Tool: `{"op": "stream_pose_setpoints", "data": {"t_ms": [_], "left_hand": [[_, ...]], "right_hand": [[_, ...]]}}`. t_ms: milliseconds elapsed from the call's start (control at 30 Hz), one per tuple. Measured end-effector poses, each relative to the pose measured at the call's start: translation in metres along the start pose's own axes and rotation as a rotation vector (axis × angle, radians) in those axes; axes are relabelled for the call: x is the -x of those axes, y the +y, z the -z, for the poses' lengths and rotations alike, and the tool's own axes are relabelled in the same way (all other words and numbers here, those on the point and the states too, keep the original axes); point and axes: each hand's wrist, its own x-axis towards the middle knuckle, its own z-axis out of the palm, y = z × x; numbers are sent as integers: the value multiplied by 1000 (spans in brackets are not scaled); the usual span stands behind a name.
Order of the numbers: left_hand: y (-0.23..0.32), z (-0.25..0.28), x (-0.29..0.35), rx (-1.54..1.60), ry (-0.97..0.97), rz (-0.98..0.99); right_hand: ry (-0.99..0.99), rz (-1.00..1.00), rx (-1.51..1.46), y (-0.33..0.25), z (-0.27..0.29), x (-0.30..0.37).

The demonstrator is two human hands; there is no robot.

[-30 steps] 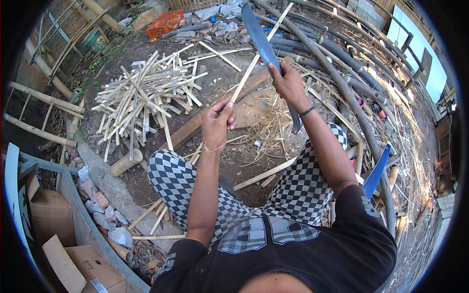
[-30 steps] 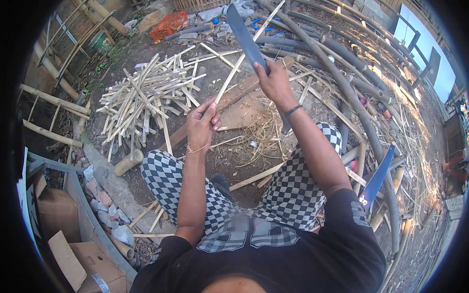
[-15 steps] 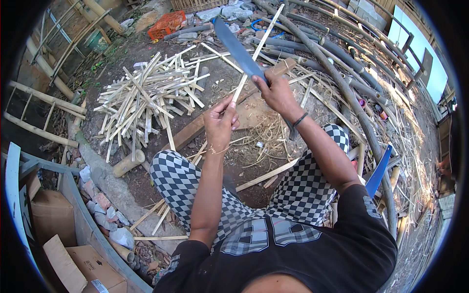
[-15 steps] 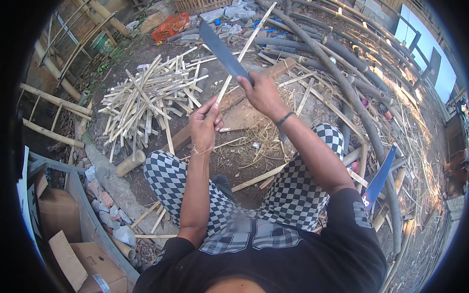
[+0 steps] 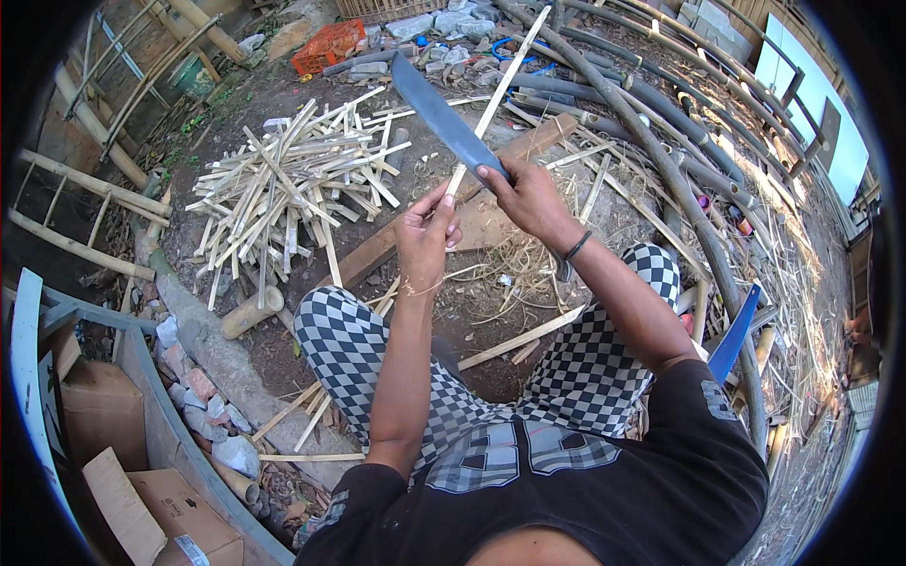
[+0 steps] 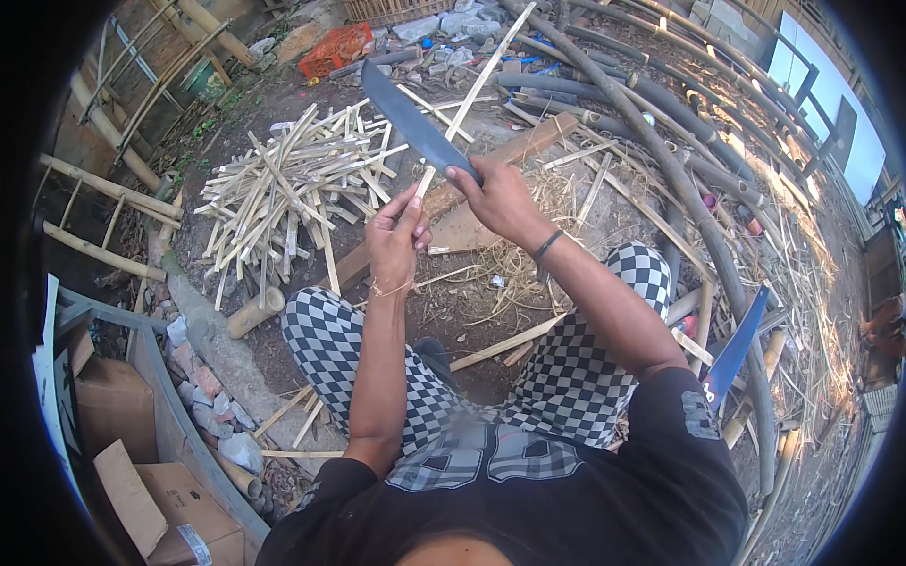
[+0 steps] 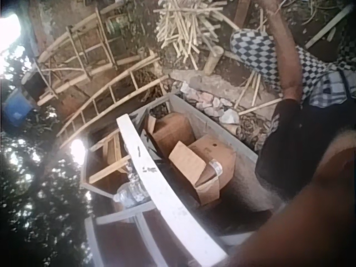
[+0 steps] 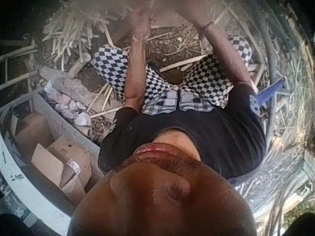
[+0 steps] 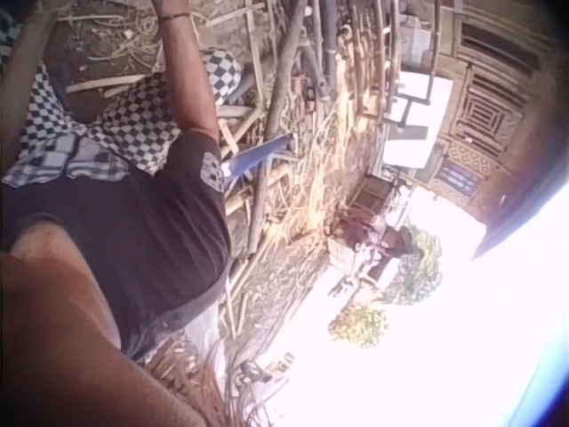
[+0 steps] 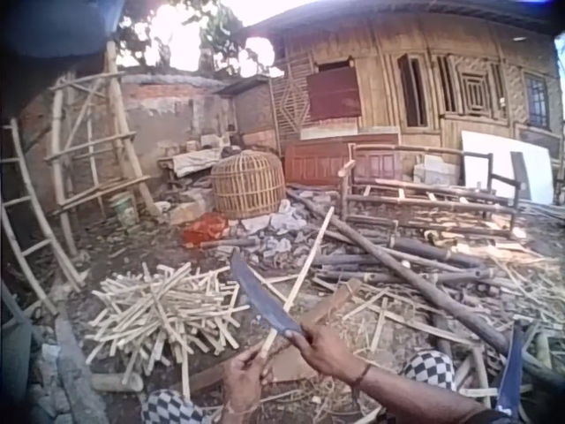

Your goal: The person uses a large blade to whittle and shave thin strips of bamboo, holding the bamboo in one hand while drawing the blade across the surface.

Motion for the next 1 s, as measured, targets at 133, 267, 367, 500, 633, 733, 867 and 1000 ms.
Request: {"op": "stream_pose_setpoints", "data": {"t_ms": [133, 267, 367, 500, 633, 733, 867, 1000], "left_hand": [[-3, -1, -2, 7, 19, -12], [-7, 8, -4, 25, 15, -16], [1, -3, -3, 113, 48, -38], [-8, 1, -5, 80, 106, -78], [-12, -2, -6, 114, 149, -66], [-14, 0, -8, 120, 102, -92], [-13, 5, -7, 152, 262, -56], [-16, 0, -8, 187, 145, -25]], "right_hand": [[-3, 1, -61, -4, -12, 11], [-105, 15, -50, -5, -14, 12], [-36, 5, -65, -6, -9, 9], [-65, 64, -9, -4, -24, 19], [-94, 31, -35, -12, -17, 16], [-113, 104, -69, -4, -30, 29], [-150, 153, -42, -17, -25, 27], [-130, 127, -14, -7, -30, 26]]}}
